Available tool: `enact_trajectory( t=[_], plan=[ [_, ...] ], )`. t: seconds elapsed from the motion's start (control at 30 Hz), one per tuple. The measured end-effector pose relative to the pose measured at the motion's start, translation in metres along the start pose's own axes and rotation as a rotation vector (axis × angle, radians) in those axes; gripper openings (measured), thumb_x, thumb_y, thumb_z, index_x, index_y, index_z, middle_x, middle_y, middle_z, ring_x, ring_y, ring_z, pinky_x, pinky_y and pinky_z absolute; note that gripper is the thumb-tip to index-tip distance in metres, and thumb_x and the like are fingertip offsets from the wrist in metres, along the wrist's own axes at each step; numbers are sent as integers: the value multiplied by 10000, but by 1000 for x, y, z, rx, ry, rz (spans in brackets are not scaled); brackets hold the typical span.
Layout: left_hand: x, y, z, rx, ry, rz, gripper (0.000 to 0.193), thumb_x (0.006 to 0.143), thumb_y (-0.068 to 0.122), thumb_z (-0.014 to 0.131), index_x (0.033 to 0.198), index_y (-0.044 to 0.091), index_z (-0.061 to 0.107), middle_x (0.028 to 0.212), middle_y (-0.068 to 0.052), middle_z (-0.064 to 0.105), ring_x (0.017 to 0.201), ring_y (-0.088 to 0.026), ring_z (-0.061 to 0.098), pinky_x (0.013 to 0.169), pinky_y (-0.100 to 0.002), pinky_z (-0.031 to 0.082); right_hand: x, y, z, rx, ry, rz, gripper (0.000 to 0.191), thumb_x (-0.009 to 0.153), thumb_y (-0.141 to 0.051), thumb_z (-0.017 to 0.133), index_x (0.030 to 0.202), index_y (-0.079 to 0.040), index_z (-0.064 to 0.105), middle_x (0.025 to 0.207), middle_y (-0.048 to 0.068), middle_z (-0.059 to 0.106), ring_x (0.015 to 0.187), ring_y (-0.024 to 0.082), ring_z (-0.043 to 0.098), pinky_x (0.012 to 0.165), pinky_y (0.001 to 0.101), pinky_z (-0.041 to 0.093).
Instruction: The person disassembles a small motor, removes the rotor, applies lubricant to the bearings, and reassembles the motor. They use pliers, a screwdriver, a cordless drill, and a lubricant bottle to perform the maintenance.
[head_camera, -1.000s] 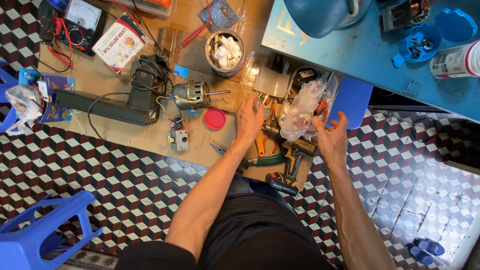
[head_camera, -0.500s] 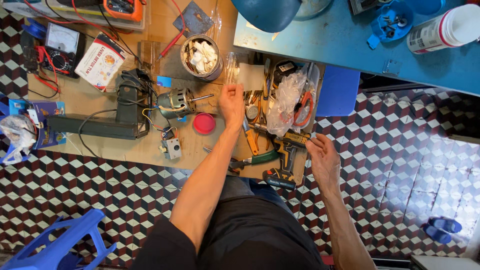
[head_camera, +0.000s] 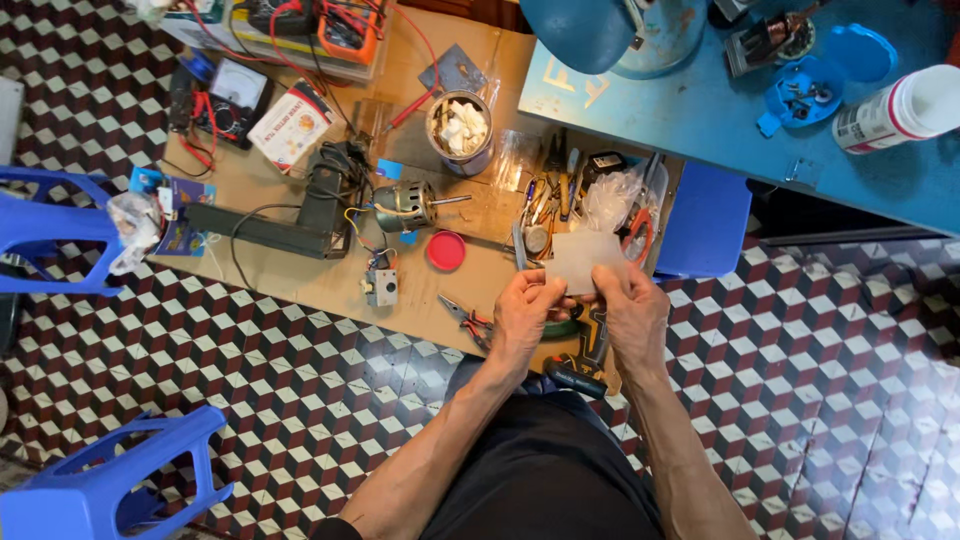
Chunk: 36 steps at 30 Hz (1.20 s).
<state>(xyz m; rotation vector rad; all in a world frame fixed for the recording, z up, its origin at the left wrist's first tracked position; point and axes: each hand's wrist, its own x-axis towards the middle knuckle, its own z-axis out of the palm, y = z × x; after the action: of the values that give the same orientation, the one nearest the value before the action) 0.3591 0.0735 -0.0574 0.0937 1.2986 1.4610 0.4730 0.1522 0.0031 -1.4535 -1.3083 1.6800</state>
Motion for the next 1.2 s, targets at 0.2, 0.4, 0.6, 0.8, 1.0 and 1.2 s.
enact_trajectory(
  t=[0.2, 0.4, 0.6, 0.8, 1.0, 1.2],
  plan=[
    [-57, -9, -31, 139, 163, 125, 350, 919, 202, 717, 1182, -1, 608, 1003, -100, 763, 833, -113, 711, 662, -261, 591, -64, 10, 9, -168, -138, -151, 243, 976, -171, 645, 1143, -30, 752, 802, -10, 715, 692, 50, 636, 620, 229, 504],
    [-115, -49, -6, 85, -33, 40, 327, 973, 296, 696, 1047, -22, 702, 775, -20, 674, 672, -97, 635, 638, -260, 553, -116, 25, -51, -132, 113, -304, 224, 956, -170, 687, 1113, -26, 755, 769, -5, 667, 688, 46, 552, 606, 252, 481],
    [-168, -72, 97, 20, -207, -134, 283, 948, 320, 697, 978, 39, 685, 746, -40, 685, 638, -112, 622, 589, -250, 477, -151, 0, -158, 84, 279, -116, 310, 994, -239, 625, 1142, 14, 727, 713, 26, 655, 637, 74, 557, 592, 270, 476],
    [-163, -63, 192, 124, -300, -128, 272, 966, 305, 689, 962, 33, 690, 794, -31, 674, 720, -99, 644, 662, -247, 523, -166, -26, -226, 144, 425, 3, 393, 951, -276, 621, 1197, 21, 693, 813, 28, 732, 709, 98, 633, 670, 265, 514],
    [-156, -60, 264, 560, -410, 385, 220, 961, 235, 677, 993, 23, 726, 843, -23, 711, 724, -78, 627, 640, -245, 520, -137, -42, -297, 200, 601, -81, 400, 934, -262, 654, 1241, -6, 662, 825, 34, 682, 690, 111, 592, 632, 270, 496],
    [-144, -65, 335, 904, -233, 568, 155, 937, 163, 706, 1031, 56, 767, 795, -108, 690, 655, -145, 615, 591, -292, 503, -105, -46, -399, -55, 522, -322, 230, 936, -151, 699, 1105, -8, 759, 902, 30, 650, 706, 95, 556, 602, 251, 458]
  ],
)
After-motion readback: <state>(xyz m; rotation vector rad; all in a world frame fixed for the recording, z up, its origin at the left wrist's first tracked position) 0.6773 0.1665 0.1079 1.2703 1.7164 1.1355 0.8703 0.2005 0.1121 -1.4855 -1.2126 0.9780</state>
